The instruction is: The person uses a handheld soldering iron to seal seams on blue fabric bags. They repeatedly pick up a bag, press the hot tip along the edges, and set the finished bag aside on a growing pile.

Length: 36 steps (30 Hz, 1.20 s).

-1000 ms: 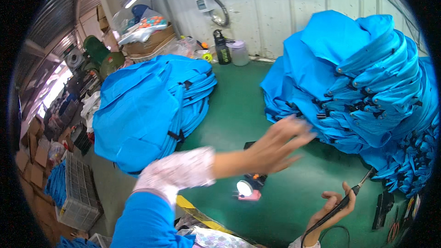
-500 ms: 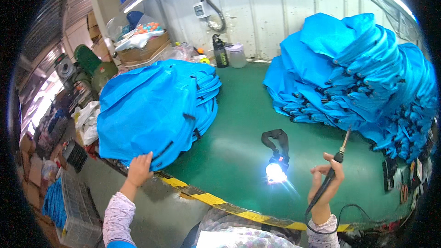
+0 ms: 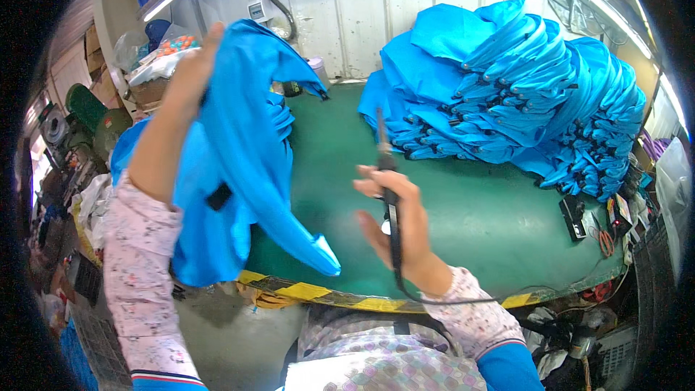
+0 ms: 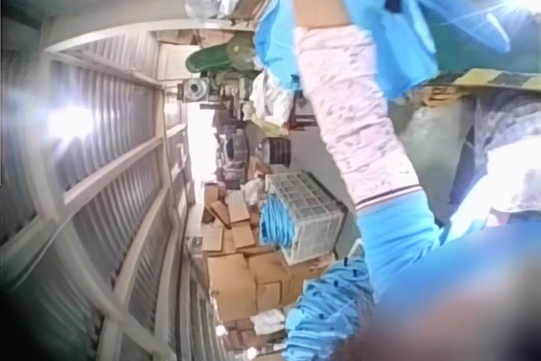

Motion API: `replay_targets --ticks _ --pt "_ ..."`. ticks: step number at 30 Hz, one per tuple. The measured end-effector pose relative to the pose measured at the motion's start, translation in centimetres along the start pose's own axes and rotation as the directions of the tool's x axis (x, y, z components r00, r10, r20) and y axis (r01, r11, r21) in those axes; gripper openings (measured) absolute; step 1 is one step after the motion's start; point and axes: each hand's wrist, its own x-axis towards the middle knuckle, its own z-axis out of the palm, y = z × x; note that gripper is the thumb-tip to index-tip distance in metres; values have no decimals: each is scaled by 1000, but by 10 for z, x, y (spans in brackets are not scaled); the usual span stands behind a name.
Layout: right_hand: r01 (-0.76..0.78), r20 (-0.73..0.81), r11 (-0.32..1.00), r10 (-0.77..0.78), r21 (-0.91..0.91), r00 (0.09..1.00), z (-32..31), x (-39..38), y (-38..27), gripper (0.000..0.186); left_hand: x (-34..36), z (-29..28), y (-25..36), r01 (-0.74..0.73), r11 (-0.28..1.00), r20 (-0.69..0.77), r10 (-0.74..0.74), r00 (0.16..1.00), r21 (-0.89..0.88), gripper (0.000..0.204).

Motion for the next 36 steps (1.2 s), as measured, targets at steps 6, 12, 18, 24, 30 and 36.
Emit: replay_targets --ticks 6,12,18,24,30,36 --pt "-49 13 999 49 -1 999 45 3 -9 69 -65 147 -25 -48 947 -229 -28 973 -318 67" --pt "-121 -332 956 26 -268 943 11 -22 45 55 -196 174 -83 -742 547 -249 837 487 389 57" --pt "-194 -423 968 111 -158 899 -24 -35 60 53 -303 199 -121 50 994 676 -105 729 100 33" --pt "-132 -378 951 18 -279 926 -22 -37 61 54 -283 245 -115 657 459 712 -74 699 -597 34" --pt "-20 -216 781 -148 -624 965 -55 -51 30 55 -274 247 -99 624 455 691 -27 723 -635 40" --pt "-33 -73 913 3 -406 997 -81 -100 -32 28 -272 247 -104 568 545 728 120 675 -617 42"
